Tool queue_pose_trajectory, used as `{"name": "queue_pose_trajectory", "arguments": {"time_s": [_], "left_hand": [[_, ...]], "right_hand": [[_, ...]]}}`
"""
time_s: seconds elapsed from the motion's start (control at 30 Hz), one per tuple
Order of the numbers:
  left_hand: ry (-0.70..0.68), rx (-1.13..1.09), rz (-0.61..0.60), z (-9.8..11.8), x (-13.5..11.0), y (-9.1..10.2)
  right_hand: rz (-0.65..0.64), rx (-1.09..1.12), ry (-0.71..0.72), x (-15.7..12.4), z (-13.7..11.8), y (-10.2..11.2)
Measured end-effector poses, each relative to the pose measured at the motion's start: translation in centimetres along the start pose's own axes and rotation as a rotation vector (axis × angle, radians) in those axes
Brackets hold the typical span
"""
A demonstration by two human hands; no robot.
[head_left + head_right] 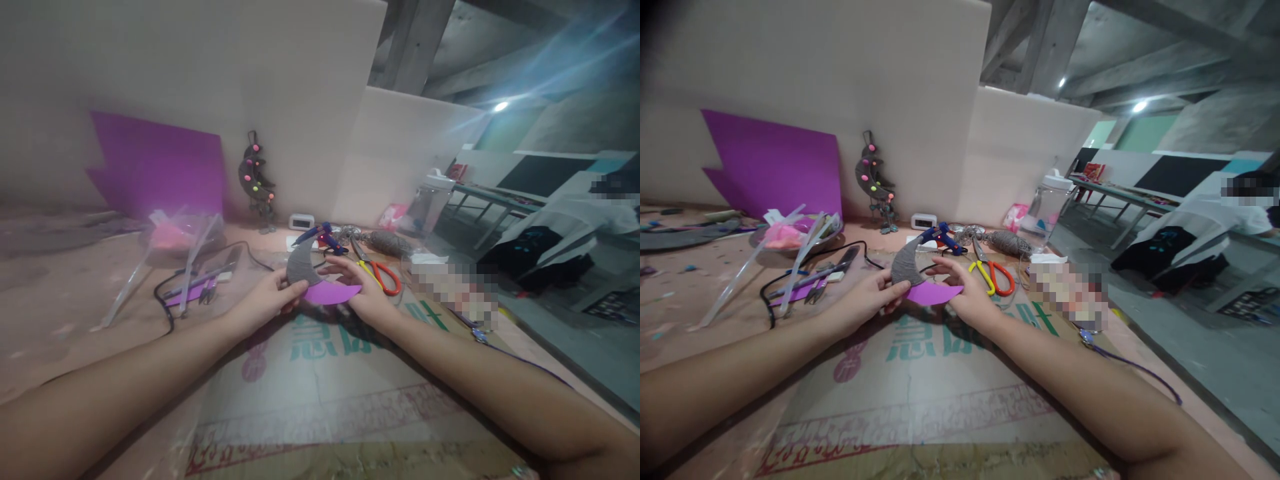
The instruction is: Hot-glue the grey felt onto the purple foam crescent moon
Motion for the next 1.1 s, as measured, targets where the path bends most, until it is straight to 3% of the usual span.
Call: {"name": "queue_pose_trajectory", "arguments": {"time_s": [0.2,0.47,0.77,1.1], "left_hand": [[0.01,0.037,0.006,-0.08,-0.13,-0.18],[0.0,0.1,-0.044,-0.55,0.07,-0.15],[-0.009,0.053,-0.052,-0.68,0.13,-0.13],[-0.009,0.076,-0.072,-0.69,0.12,-0.25]], "right_hand": [[0.036,0.143,-0.036,0.41,0.12,-0.2],[-0.05,0.157,-0.106,-0.08,0.02,-0.46],[-0.012,-0.059,-0.125,0.28,0.35,-0.4],[0.013,-0.092,-0.141,0.34,0.58,-0.41]]}}
Point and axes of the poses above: each hand's wrist, its own x-axis towards the middle knuckle, its own y-axis out of the back of the hand, z = x × y, the point moved 2 cm from there along x, towards the middle knuckle, and after that the axes turned 11 degrees about y, right-handed, at the moved point
